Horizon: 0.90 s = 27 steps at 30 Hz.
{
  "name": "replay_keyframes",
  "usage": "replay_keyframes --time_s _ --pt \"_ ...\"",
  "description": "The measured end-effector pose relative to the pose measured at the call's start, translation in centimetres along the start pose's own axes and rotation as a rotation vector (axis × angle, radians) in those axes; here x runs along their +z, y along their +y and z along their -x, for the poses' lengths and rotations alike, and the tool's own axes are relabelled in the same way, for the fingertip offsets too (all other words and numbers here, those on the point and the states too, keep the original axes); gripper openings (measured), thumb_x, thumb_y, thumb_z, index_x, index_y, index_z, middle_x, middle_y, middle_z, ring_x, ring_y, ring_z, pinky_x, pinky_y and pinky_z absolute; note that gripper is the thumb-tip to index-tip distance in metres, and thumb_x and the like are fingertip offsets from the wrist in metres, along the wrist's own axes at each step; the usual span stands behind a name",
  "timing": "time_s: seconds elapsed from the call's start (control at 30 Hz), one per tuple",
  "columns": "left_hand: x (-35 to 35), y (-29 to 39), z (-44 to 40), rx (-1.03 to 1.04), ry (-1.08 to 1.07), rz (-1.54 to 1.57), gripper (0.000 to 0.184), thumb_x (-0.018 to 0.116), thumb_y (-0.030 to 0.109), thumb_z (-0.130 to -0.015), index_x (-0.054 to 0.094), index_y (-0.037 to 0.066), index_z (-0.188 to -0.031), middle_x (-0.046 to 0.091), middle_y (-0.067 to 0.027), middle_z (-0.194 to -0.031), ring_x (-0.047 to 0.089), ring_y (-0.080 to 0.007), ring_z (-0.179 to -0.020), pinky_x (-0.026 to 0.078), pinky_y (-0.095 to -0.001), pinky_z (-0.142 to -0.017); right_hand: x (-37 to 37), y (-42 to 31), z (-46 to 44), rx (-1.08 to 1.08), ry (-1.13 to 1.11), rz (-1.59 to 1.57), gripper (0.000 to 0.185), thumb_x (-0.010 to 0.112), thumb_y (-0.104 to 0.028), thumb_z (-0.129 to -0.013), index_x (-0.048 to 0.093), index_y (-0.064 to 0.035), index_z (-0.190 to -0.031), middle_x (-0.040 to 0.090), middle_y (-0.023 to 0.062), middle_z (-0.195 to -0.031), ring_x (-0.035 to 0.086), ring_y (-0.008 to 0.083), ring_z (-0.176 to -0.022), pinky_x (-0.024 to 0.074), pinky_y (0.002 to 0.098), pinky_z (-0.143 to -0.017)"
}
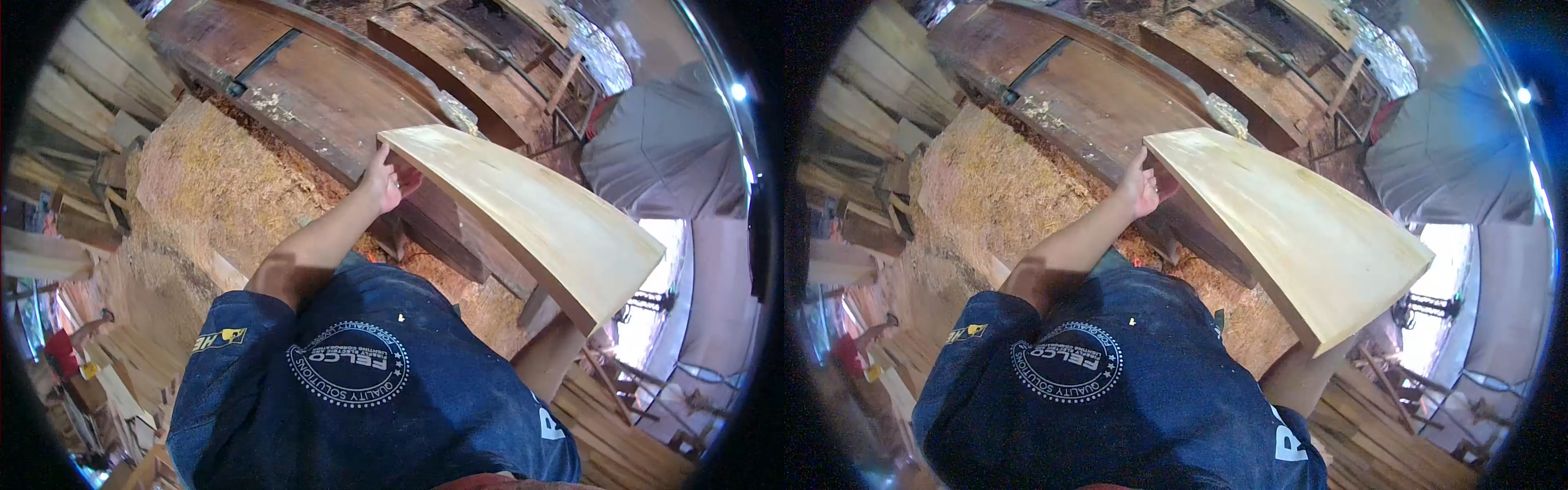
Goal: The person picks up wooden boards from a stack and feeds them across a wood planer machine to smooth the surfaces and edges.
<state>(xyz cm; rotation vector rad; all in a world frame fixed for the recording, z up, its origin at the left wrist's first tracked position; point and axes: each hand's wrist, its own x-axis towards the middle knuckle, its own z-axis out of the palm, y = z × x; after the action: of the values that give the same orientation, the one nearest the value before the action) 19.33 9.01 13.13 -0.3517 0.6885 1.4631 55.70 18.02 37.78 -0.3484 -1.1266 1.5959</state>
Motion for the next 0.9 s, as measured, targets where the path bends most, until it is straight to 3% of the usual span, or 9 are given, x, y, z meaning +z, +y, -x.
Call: replay_keyframes --time_s 0.13,0.17,0.3,0.4,0.43,0.57,0.7,0.8,0.9 --pt "2.2 -1.7 -1.2 0.057 0.007 -0.148 0.049 0.069 0.032 -0.099 0.050 0.002 -0.134 0.061 -0.0148 -0.127 0.062 -0.0300 -0.116 0.053 -0.0482 -0.101 0.2 -5.3 5.5 0.184 0.355 -0.077 0.050 0.059 -0.030 -0.105 0.052 -0.0005 -0.144 0.063 0.0232 -0.134 0.065 0.0284 -0.119 0.0542 0.0410 -0.101" --pt "1.5 -2.0 -2.3 -0.016 0.014 -0.184 0.046 0.070 0.016 -0.097 0.050 0.003 -0.137 0.060 -0.0143 -0.131 0.059 -0.0296 -0.123 0.048 -0.0486 -0.109 -0.5 -6.3 6.8 0.228 0.447 -0.022 0.050 0.059 -0.031 -0.105 0.052 -0.0004 -0.145 0.062 0.0235 -0.135 0.064 0.0287 -0.121 0.0537 0.0407 -0.102" --pt "1.1 -4.1 -1.7 -0.076 0.026 -0.300 0.043 0.060 0.012 -0.103 0.047 0.001 -0.142 0.060 -0.0174 -0.139 0.059 -0.0293 -0.130 0.048 -0.0471 -0.115 -6.3 -8.3 12.3 0.485 0.608 0.689 0.053 0.067 -0.036 -0.099 0.057 0.0020 -0.135 0.068 0.0133 -0.119 0.067 0.0224 -0.104 0.0545 0.0383 -0.091" --pt "0.8 -4.7 -0.2 -0.132 0.040 -0.202 0.041 0.055 0.012 -0.104 0.047 0.001 -0.143 0.060 -0.0163 -0.140 0.059 -0.0297 -0.130 0.047 -0.0485 -0.115 -0.3 -6.8 13.2 0.293 0.539 0.802 0.063 0.078 -0.031 -0.087 0.056 0.0048 -0.135 0.067 0.0106 -0.117 0.064 0.0202 -0.101 0.0522 0.0353 -0.091" --pt "1.0 -4.9 0.3 -0.128 0.042 -0.165 0.041 0.051 0.019 -0.104 0.048 0.003 -0.142 0.059 -0.0152 -0.140 0.058 -0.0304 -0.130 0.047 -0.0493 -0.114 1.1 -7.3 13.4 0.345 0.643 0.745 0.068 0.084 -0.026 -0.076 0.059 0.0069 -0.130 0.068 0.0113 -0.115 0.065 0.0214 -0.100 0.0511 0.0343 -0.091" --pt "0.0 -5.0 -1.1 -0.064 0.096 0.001 0.060 0.033 0.058 -0.102 0.055 0.015 -0.138 0.061 -0.0071 -0.138 0.058 -0.0315 -0.128 0.047 -0.0514 -0.109 2.7 -7.7 14.3 0.417 0.487 0.996 0.054 0.082 -0.015 -0.074 0.066 0.0069 -0.121 0.071 0.0114 -0.106 0.065 0.0205 -0.098 0.0510 0.0357 -0.089" --pt "0.4 -3.8 -1.2 -0.047 0.155 0.103 0.072 0.033 0.068 -0.099 0.053 0.016 -0.145 0.059 -0.0088 -0.142 0.057 -0.0300 -0.130 0.046 -0.0497 -0.111 1.6 -6.8 15.7 0.422 0.349 0.943 0.055 0.079 -0.004 -0.069 0.070 0.0047 -0.123 0.075 0.0124 -0.111 0.069 0.0190 -0.094 0.0564 0.0318 -0.082" --pt "-0.5 -3.1 -1.6 -0.031 0.079 0.155 0.075 0.036 0.071 -0.096 0.057 0.012 -0.137 0.063 -0.0163 -0.133 0.063 -0.0359 -0.121 0.052 -0.0557 -0.100 1.5 -6.8 15.6 0.453 0.236 0.907 0.055 0.077 -0.002 -0.069 0.071 0.0036 -0.123 0.076 0.0159 -0.116 0.070 0.0173 -0.092 0.0570 0.0305 -0.077" --pt "-0.4 -3.0 -1.9 0.021 0.052 0.231 0.076 0.036 0.071 -0.097 0.050 0.013 -0.145 0.056 -0.0172 -0.141 0.056 -0.0391 -0.129 0.046 -0.0596 -0.108 2.0 -6.6 14.8 0.408 0.131 0.950 0.046 0.081 -0.011 -0.075 0.074 0.0028 -0.119 0.076 0.0171 -0.117 0.070 0.0170 -0.087 0.0564 0.0298 -0.075"
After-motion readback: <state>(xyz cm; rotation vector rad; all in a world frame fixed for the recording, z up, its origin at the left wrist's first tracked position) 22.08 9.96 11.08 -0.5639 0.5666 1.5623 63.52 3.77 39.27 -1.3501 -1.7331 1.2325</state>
